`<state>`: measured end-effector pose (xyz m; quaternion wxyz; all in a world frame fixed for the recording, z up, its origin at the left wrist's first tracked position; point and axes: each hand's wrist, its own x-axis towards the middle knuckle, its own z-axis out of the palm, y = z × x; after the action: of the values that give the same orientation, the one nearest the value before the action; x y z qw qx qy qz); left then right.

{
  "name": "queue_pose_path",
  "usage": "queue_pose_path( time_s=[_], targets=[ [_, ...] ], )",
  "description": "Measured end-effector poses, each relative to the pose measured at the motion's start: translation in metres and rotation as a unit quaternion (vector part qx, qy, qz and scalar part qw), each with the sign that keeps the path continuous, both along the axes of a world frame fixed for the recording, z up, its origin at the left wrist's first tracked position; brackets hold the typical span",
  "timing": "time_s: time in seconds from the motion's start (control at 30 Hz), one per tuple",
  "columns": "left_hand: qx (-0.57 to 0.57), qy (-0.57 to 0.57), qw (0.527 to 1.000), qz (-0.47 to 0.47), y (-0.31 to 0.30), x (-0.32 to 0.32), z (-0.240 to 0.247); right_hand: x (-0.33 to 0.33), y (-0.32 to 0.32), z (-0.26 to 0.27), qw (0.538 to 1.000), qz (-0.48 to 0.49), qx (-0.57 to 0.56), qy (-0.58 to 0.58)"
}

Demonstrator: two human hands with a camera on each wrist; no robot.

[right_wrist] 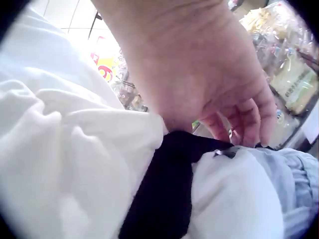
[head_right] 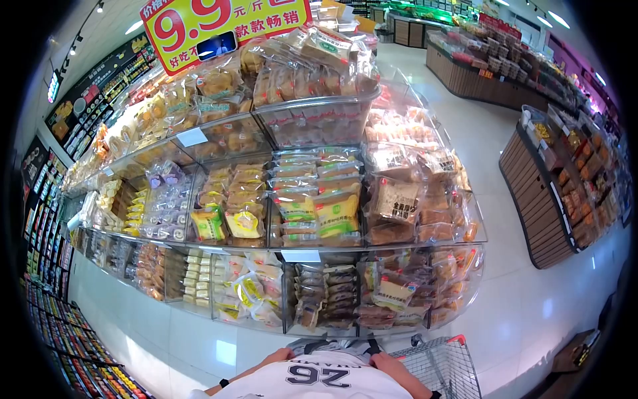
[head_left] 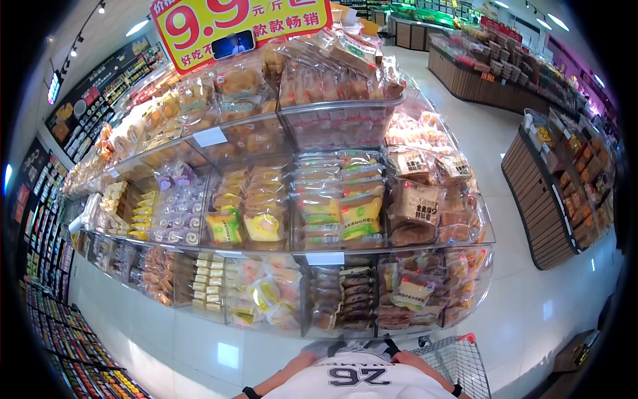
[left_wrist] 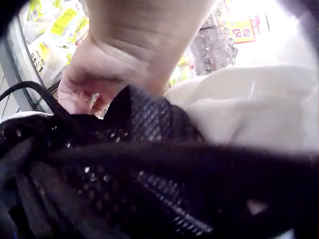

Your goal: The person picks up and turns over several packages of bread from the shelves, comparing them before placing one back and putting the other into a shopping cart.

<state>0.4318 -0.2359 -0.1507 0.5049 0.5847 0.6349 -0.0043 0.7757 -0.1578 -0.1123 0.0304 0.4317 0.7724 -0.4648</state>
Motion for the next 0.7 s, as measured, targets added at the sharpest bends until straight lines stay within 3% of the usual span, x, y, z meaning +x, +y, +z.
queue_pose_path(
  time_s=[0.07,0.17,0.3,0.57,0.63,0.7],
  targets=[
    [-0.020,-0.008,0.999,0.025,-0.006,-0.003,-0.001,0.016,-0.011,-0.018,0.999,-0.009,0.043,-0.010],
    [-0.038,-0.032,0.997,0.054,-0.007,-0.005,0.003,0.045,-0.032,-0.096,0.997,-0.073,-0.007,-0.013],
    [-0.039,-0.027,0.998,0.048,-0.003,0.001,0.002,0.050,-0.045,-0.069,0.949,-0.243,-0.161,-0.123],
    [-0.082,-0.017,0.996,0.019,0.006,0.000,0.012,0.023,-0.022,-0.046,0.969,-0.205,-0.138,-0.028],
    [-0.069,0.000,0.997,0.040,0.007,0.000,0.018,0.016,-0.015,-0.042,0.972,-0.194,-0.132,-0.013],
    [0.030,0.020,0.991,0.125,0.005,0.002,0.007,0.010,-0.010,-0.040,0.974,-0.185,-0.129,-0.001]
  ],
)
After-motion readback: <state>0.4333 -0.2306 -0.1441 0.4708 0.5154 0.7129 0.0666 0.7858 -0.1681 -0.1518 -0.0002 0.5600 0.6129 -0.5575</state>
